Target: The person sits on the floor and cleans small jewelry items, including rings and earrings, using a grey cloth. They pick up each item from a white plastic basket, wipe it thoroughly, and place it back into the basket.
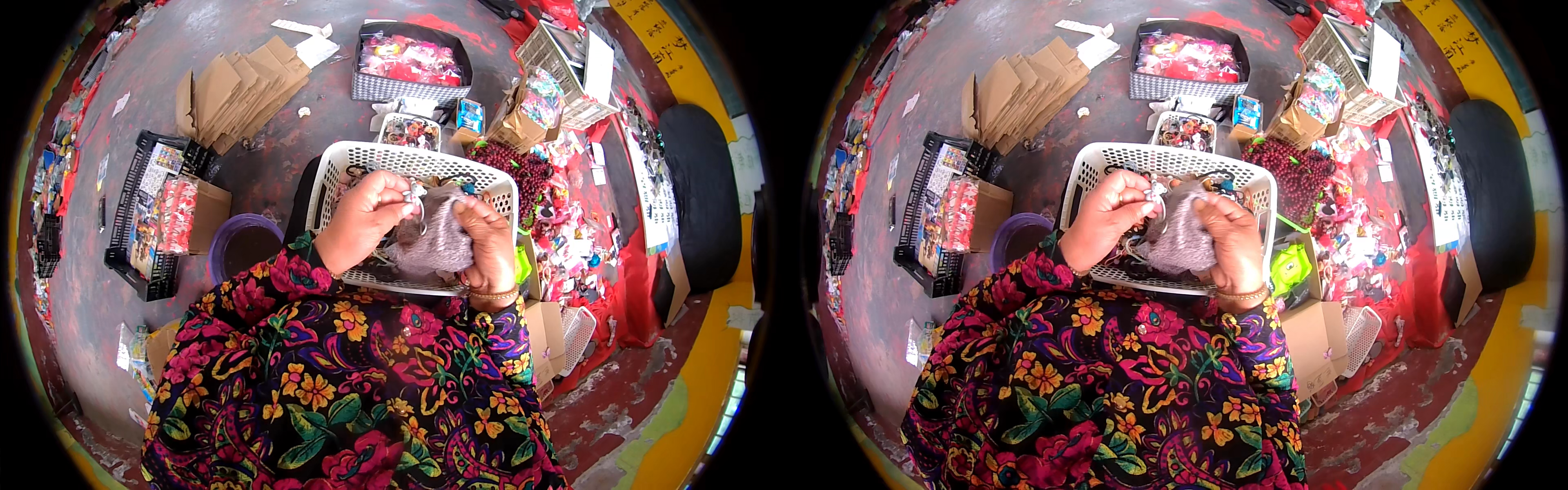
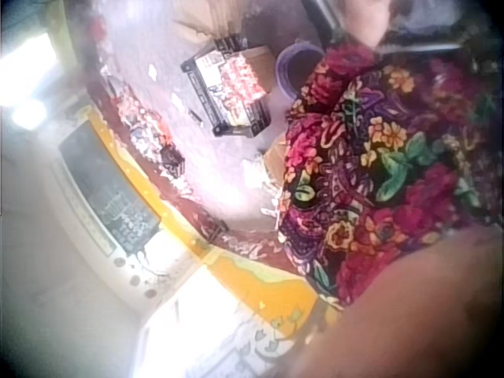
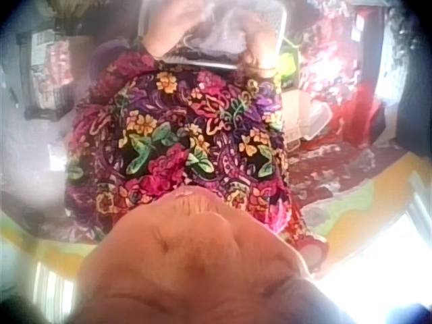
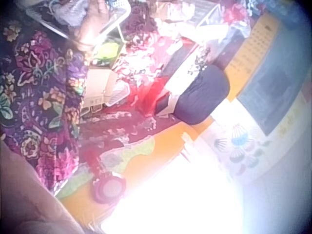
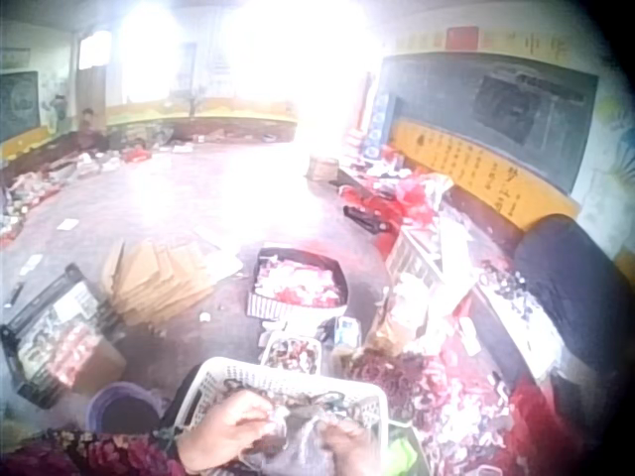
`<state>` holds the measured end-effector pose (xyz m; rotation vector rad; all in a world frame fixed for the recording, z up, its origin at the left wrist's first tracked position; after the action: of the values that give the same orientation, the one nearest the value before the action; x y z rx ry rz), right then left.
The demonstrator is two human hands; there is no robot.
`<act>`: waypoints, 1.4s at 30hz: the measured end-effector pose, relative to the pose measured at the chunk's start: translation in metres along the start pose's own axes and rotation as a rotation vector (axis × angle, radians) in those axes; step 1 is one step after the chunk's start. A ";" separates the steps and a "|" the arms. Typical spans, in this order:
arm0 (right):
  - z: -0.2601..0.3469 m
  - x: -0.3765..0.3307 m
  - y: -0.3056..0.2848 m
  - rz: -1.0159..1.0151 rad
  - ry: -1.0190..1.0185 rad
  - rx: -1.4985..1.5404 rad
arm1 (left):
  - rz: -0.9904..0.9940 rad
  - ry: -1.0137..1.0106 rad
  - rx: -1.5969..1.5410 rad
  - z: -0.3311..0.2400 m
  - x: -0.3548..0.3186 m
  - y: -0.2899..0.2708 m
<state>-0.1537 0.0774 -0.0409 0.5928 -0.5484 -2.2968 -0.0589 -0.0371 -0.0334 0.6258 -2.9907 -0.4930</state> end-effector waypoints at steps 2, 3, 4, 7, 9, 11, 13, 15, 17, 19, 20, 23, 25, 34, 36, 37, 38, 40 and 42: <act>0.013 -0.002 -0.005 -0.012 -0.017 -0.002 | -0.026 0.003 0.023 -0.003 0.000 -0.002; 0.020 -0.004 -0.006 -0.017 -0.026 -0.003 | -0.039 0.005 0.034 -0.005 0.000 -0.002; 0.020 -0.005 -0.005 0.005 0.016 -0.005 | -0.042 0.014 0.041 -0.007 0.000 -0.001; 0.022 -0.014 0.009 -0.007 0.052 -0.059 | -0.021 0.056 0.083 -0.009 0.000 0.002; 0.015 -0.015 0.013 -0.008 0.026 -0.094 | 0.030 0.102 0.141 -0.008 0.000 0.004; -0.002 -0.012 0.007 -0.070 0.071 -0.156 | 0.030 0.081 0.088 -0.007 0.000 0.007; -0.008 -0.011 0.008 -0.042 0.116 -0.173 | 0.025 0.036 0.072 -0.006 0.000 0.008; -0.011 -0.010 0.015 -0.019 0.141 -0.116 | 0.035 -0.005 0.013 -0.007 -0.001 0.010; -0.011 -0.008 0.017 0.010 0.094 -0.138 | 0.067 -0.064 -0.102 -0.001 -0.001 0.014; -0.009 -0.008 0.019 0.066 0.038 -0.165 | 0.099 -0.077 -0.071 -0.002 -0.003 0.016; -0.006 -0.007 0.022 0.092 -0.038 -0.087 | 0.116 -0.083 -0.056 -0.002 -0.003 0.017; -0.003 -0.010 0.020 0.140 -0.035 -0.089 | 0.193 -0.070 -0.001 -0.004 -0.005 0.021; -0.002 -0.012 0.020 0.114 -0.020 -0.102 | 0.198 0.013 0.068 -0.010 -0.008 0.023; -0.013 -0.012 0.012 0.019 0.077 0.119 | 0.204 0.135 0.173 -0.013 -0.011 0.028; -0.016 -0.012 0.016 0.026 0.131 0.194 | 0.177 0.138 0.202 -0.013 -0.011 0.027; -0.016 -0.012 0.018 0.030 0.156 0.232 | 0.186 0.139 0.236 -0.013 -0.012 0.027; -0.019 -0.012 0.016 0.038 0.182 0.232 | 0.194 0.141 0.270 -0.013 -0.013 0.026; -0.025 -0.011 0.013 0.061 0.230 0.229 | 0.205 0.138 0.343 -0.016 -0.014 0.027; -0.022 -0.014 0.015 -0.014 0.237 0.237 | 0.207 0.156 0.394 -0.020 -0.014 0.029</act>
<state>-0.1247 0.0721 -0.0476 0.9713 -0.7054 -2.1503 -0.0551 -0.0126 -0.0050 0.3436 -2.9697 0.1558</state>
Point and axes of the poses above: each hand's wrist, its own x-axis towards the middle knuckle, its own y-axis out of the palm, z = x × y, the point moved 8 cm from there along x, towards the middle knuckle, and after that the axes turned 3 degrees about -y, right-handed, at the moved point
